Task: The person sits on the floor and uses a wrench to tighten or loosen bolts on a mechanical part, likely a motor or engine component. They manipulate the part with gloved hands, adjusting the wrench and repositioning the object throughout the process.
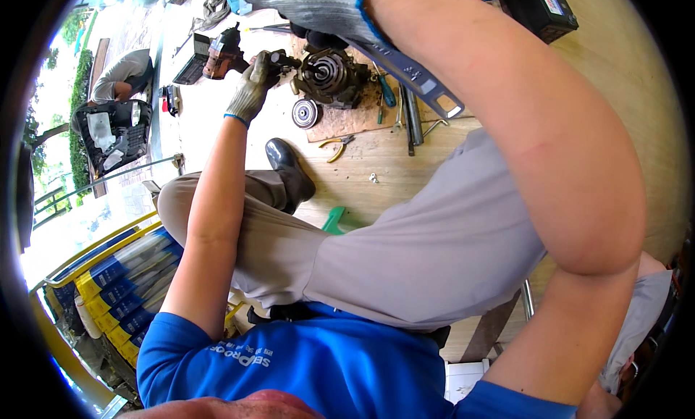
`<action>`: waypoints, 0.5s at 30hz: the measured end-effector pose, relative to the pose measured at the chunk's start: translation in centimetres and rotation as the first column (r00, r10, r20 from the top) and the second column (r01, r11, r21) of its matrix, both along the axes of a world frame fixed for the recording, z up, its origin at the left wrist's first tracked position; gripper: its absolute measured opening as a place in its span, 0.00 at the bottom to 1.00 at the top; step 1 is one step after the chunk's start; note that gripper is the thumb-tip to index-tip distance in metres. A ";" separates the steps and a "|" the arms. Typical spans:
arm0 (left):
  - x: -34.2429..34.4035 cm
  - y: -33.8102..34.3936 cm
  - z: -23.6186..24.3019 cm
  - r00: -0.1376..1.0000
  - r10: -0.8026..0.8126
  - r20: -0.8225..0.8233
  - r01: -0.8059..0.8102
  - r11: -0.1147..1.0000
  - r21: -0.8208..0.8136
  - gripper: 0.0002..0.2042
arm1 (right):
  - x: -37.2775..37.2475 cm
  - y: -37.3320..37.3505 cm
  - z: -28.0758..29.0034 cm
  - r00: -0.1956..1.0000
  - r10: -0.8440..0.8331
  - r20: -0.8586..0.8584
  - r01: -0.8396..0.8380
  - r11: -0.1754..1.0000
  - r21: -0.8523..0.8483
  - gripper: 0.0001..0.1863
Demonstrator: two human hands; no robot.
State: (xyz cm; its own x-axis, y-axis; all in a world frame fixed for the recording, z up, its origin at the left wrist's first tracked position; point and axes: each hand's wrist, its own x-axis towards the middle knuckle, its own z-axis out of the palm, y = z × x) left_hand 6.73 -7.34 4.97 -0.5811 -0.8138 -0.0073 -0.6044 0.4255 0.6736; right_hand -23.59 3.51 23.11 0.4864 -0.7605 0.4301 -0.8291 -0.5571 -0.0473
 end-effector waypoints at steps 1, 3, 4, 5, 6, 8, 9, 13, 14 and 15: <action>0.1 0.0 0.0 1.000 -0.002 0.001 0.002 1.000 -0.021 0.27 | 0.1 0.1 -0.1 1.000 -0.002 0.010 0.002 1.000 0.009 0.17; 0.1 -0.1 -0.3 1.000 -0.029 0.005 0.030 0.996 -0.088 0.28 | 0.1 0.5 -0.5 1.000 -0.018 -0.001 0.018 0.999 0.032 0.17; 0.6 -0.3 -0.7 0.999 -0.044 0.017 0.046 0.993 -0.111 0.27 | 0.2 1.1 0.0 0.999 -0.022 0.039 0.021 0.999 0.039 0.16; 1.0 -0.6 -1.1 0.998 -0.058 0.032 0.062 0.989 -0.133 0.26 | 0.3 2.1 0.7 0.996 -0.027 0.080 0.024 0.999 0.046 0.16; 1.5 -0.9 -1.5 0.996 -0.067 0.056 0.074 0.988 -0.132 0.24 | 0.5 2.7 1.2 0.992 -0.033 0.120 0.027 0.998 0.054 0.16; 1.4 -1.5 -2.0 0.980 -0.135 0.145 0.167 0.956 -0.240 0.21 | -0.1 1.5 -0.5 0.997 -0.070 -0.012 0.071 0.992 0.106 0.16; 1.4 -1.8 -2.2 0.961 -0.174 0.216 0.242 0.908 -0.342 0.22 | -0.3 1.5 -0.9 0.994 -0.079 -0.070 0.086 0.991 0.103 0.16; 2.2 -2.1 -3.0 0.927 -0.217 0.305 0.349 0.796 -0.495 0.29 | 0.1 2.0 -0.5 0.979 -0.153 -0.133 0.174 0.970 0.167 0.15; 2.2 -2.0 -3.2 0.931 -0.208 0.299 0.340 0.792 -0.508 0.28 | 0.2 2.7 0.1 0.990 -0.141 -0.022 0.143 0.972 0.187 0.15; 2.2 -2.1 -3.3 0.931 -0.205 0.304 0.338 0.800 -0.496 0.28 | 0.3 3.6 0.7 0.988 -0.128 0.089 0.108 0.973 0.202 0.15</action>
